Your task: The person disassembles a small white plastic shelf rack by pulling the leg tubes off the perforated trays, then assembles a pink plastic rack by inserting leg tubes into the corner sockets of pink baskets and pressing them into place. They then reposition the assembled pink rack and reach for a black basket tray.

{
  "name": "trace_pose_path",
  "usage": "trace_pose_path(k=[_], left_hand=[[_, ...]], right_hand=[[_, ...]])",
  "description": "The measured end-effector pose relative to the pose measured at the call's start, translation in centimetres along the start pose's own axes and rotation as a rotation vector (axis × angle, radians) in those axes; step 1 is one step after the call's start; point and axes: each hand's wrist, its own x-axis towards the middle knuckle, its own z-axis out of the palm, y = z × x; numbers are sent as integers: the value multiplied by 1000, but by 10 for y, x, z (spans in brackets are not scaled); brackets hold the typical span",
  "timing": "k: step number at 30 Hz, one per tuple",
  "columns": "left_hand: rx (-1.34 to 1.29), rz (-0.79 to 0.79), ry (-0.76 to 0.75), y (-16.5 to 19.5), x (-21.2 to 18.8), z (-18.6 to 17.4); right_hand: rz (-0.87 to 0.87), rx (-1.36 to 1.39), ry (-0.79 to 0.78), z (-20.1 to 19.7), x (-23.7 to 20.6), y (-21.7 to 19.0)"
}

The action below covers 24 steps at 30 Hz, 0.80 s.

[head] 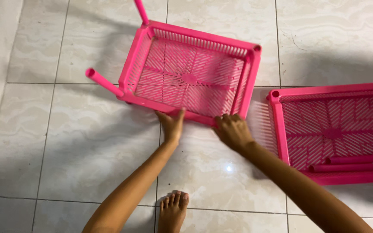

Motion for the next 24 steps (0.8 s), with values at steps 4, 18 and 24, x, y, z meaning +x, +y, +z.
trace_pose_path(k=[4, 18, 24], left_hand=[[-54, 88, 53, 5, -15, 27], [-159, 127, -143, 19, 82, -12], [-3, 111, -121, 10, 61, -49]], right_hand=[[179, 250, -198, -11, -4, -19], [603, 354, 75, -47, 18, 96], [695, 629, -233, -29, 8, 94]])
